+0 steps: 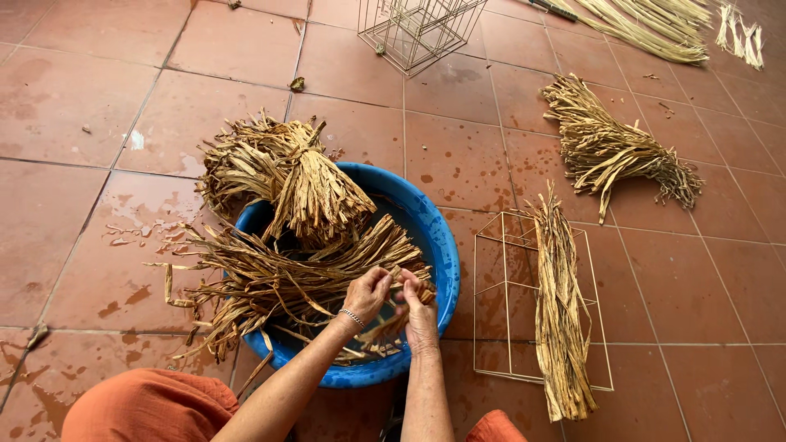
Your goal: The person sits on a tiled floor and repeatedly takes dried plant strips from a blue basin of water, separates them by hand, and places them onto a wire drying rack. The person handles the strips one at a time or in small bundles, arranging them vertically on the rack.
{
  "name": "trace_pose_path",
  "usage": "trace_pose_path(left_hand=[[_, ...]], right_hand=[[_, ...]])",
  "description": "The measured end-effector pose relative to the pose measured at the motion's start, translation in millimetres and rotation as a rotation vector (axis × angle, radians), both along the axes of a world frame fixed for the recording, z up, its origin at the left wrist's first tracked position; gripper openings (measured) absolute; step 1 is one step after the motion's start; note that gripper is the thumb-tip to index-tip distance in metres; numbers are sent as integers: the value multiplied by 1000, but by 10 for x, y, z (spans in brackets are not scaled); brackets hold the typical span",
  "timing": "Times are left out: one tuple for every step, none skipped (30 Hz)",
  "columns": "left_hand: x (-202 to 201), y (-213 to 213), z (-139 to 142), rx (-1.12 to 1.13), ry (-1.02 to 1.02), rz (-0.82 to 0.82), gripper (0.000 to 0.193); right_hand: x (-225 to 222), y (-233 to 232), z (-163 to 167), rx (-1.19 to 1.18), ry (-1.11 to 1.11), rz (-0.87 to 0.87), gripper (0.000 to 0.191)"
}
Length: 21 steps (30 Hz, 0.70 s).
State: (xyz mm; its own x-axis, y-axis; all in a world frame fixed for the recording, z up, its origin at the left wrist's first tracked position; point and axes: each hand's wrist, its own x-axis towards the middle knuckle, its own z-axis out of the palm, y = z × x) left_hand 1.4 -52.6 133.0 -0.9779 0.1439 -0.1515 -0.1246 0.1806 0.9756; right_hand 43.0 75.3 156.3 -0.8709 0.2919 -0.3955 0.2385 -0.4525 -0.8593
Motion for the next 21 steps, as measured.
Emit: trace_pose_path(left_hand=[[43,9,10,18,-35,-14,18],[77,30,17,36,-69,-28,17],[100,50,22,-30,16,-36,18],[113,83,27,-96,101,-45,20],[115,112,34,-163,184,-54,22],[114,138,42,-229,169,-124,23],[105,165,57,-296,154,-194,25],[98,183,74,-363,139,-264,28],[102,196,93,-433,66,-337,29],[121,202,112,-502,-8,-411,30],[152,194,127,-570,-84,-485,32],[188,176,137,-544,31,-469,30],[257,144,136,-519,145,-455,28],[337,106,125,-490,257,-440,26],[406,59,104,-441,330,-434,25],[472,-3,69,-391,403,-427,23],[521,-68,26,-342,476,-421,21],[556,-130,-22,-366,479,-425,20],[592,-196,-79,-391,478,-429,18],[624,-252,-138,-416,478,-435,17],[658,-299,-196,-397,486,-459,16]], right_hand=[[15,-24,72,7,-12,16,25],[32,-56,124,31,70,47,27],[36,-87,160,55,153,80,29],[36,-114,177,79,236,114,33],[41,-126,180,78,211,77,31],[42,-126,169,77,184,41,30],[35,-121,148,75,158,5,29],[22,-98,122,49,144,-23,30],[-3,-65,93,23,131,-49,31],[-32,-27,61,-2,117,-75,34],[-56,35,32,-8,62,-104,32],[-94,118,10,-16,7,-133,30],[-131,206,-14,-24,-48,-165,29],[-176,305,-38,-48,-72,-234,27],[-238,417,-59,-69,-95,-302,26],[-295,541,-84,-90,-119,-370,25],[-353,681,-106,-107,-99,-391,26],[-404,824,-128,-123,-81,-409,26],[-426,964,-158,-103,-44,-428,26],[-437,1101,-185,-83,-7,-448,26],[-464,1220,-206,-88,-6,-479,26]])
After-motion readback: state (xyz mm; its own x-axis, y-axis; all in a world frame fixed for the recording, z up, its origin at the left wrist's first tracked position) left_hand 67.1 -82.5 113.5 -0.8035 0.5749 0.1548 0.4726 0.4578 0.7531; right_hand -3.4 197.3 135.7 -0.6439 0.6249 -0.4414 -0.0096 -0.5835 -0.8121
